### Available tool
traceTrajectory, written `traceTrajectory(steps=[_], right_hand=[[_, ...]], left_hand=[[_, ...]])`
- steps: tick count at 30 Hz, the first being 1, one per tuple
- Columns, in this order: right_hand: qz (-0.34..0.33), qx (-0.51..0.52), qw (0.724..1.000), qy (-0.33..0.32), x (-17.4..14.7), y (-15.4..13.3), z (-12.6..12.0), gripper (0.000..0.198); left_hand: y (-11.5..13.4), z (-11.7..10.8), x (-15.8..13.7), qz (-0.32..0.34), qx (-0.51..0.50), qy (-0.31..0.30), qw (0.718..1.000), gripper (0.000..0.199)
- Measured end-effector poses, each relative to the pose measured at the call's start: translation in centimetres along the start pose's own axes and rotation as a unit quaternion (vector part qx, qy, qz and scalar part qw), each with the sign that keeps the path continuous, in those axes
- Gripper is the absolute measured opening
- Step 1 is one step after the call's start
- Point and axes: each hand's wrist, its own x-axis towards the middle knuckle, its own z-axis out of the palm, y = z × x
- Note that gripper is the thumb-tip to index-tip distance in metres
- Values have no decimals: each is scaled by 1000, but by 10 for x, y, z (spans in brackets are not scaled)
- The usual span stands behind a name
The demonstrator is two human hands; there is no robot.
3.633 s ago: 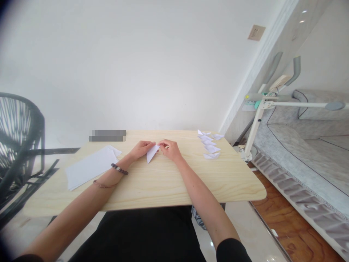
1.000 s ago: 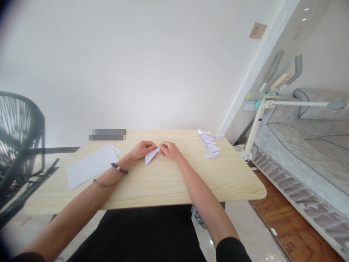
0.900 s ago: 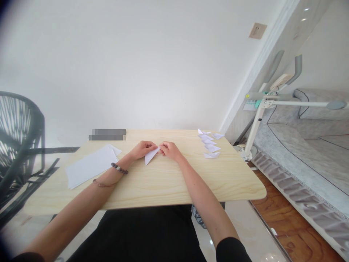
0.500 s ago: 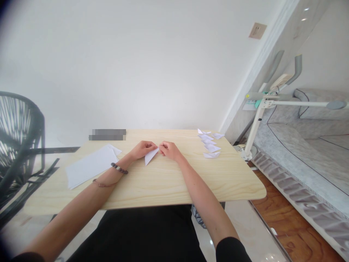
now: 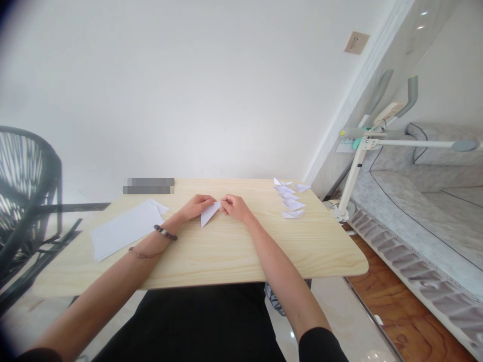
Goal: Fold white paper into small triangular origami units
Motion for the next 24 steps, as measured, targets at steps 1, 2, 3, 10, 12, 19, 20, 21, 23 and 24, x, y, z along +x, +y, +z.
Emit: traceTrajectory(steps=[1,2,3,10,12,19,20,21,23,24], right_hand=[[1,0,1000,0,0,0,0,14],[1,0,1000,0,0,0,0,14],[1,0,1000,0,0,0,0,14],[3,8,1000,-1,0,1,0,14],[3,8,1000,2,0,1,0,14],[1,-1,1000,5,0,2,1,17],[1,-3,1000,5,0,2,1,17],[2,-4,1000,4,0,2,1,18],[5,-4,1000,4,0,1,1,20],[5,-4,1000,5,-1,0,1,21]], left_hand=[[0,0,0,0,-3,-2,1000,31],[0,0,0,1,-7,-4,1000,31],[0,0,0,3,-10,-6,1000,31],[2,0,-2,5,-35,-13,999,35],[2,0,-2,-1,-38,-10,999,36],[-1,1,1,4,8,22,1000,34],[-2,1,1,5,9,21,1000,34],[-2,1,1,3,6,20,1000,34],[-2,1,1,0,-2,18,1000,35],[-2,1,1,-1,-5,17,1000,35]])
